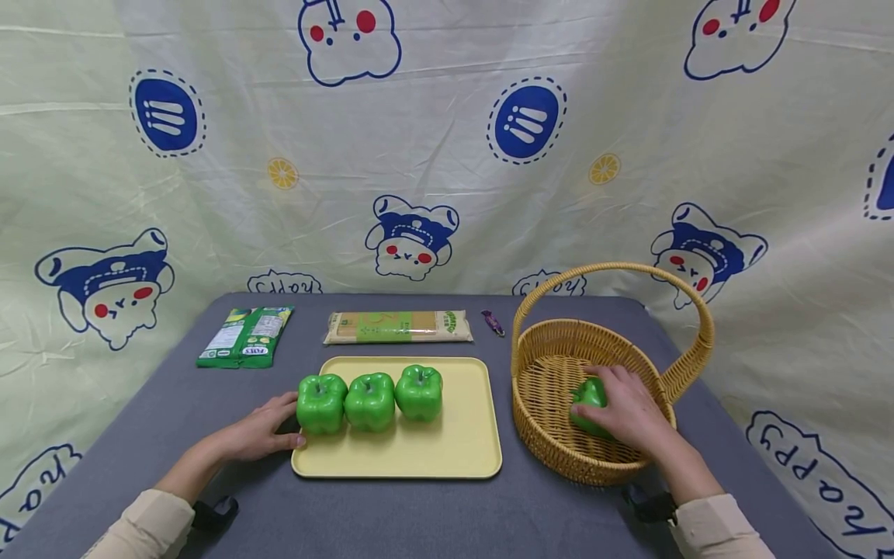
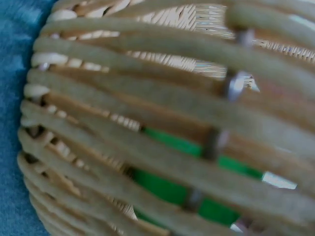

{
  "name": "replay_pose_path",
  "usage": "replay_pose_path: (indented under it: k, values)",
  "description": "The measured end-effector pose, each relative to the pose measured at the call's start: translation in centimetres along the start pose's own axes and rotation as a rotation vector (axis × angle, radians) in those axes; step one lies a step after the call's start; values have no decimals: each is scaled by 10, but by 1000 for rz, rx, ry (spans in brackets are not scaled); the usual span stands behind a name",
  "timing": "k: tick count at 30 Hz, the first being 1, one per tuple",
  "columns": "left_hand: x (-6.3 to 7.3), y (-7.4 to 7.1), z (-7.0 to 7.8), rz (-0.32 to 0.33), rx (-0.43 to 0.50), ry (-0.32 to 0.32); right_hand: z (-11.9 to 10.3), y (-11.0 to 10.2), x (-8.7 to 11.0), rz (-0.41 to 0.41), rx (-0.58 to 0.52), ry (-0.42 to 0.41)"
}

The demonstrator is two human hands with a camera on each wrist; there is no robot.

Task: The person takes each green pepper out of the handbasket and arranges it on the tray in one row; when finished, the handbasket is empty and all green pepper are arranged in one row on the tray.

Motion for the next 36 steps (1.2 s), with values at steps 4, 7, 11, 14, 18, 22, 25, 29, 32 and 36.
replay_pose_path:
  k: [4, 7, 11, 14, 18, 22, 25, 29, 32, 36]
  values:
    - [-1, 1, -1, 1, -1, -1, 1, 3, 2, -10, 24, 2]
    - [-2, 1, -1, 2, -1, 3, 2, 5, 3, -16, 31, 5]
    - [-2, 1, -2, 1, 2, -3, 4, 7, 2, -42, 28, 19]
    - [-3, 1, -3, 2, -1, -5, 4, 9, 2, -61, 24, 22]
    - [-2, 1, -3, 4, -3, -4, 5, 8, 1, -66, 22, 20]
    - [-2, 0, -2, 4, -4, -3, 6, 8, 1, -61, 18, 22]
    - [-2, 0, -1, 4, -7, -4, 6, 8, 1, -57, 20, 27]
    - [-2, 0, 0, 6, -8, 1, 5, 5, 1, -43, 19, 32]
    - [-1, 0, 0, 10, -7, 8, 3, 1, 2, -26, 12, 37]
    - [-1, 0, -1, 9, -3, 3, -3, -5, 3, -10, 3, 53]
Point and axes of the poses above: each hand's wrist, its own x-axis away from the middle knuckle, its own y-axis out of the palm, z = x × y, the point moved 8 cm from there along -x, towards the middle knuckle, and after that the axes turned 10 degrees about -y, right-handed, at the moved point
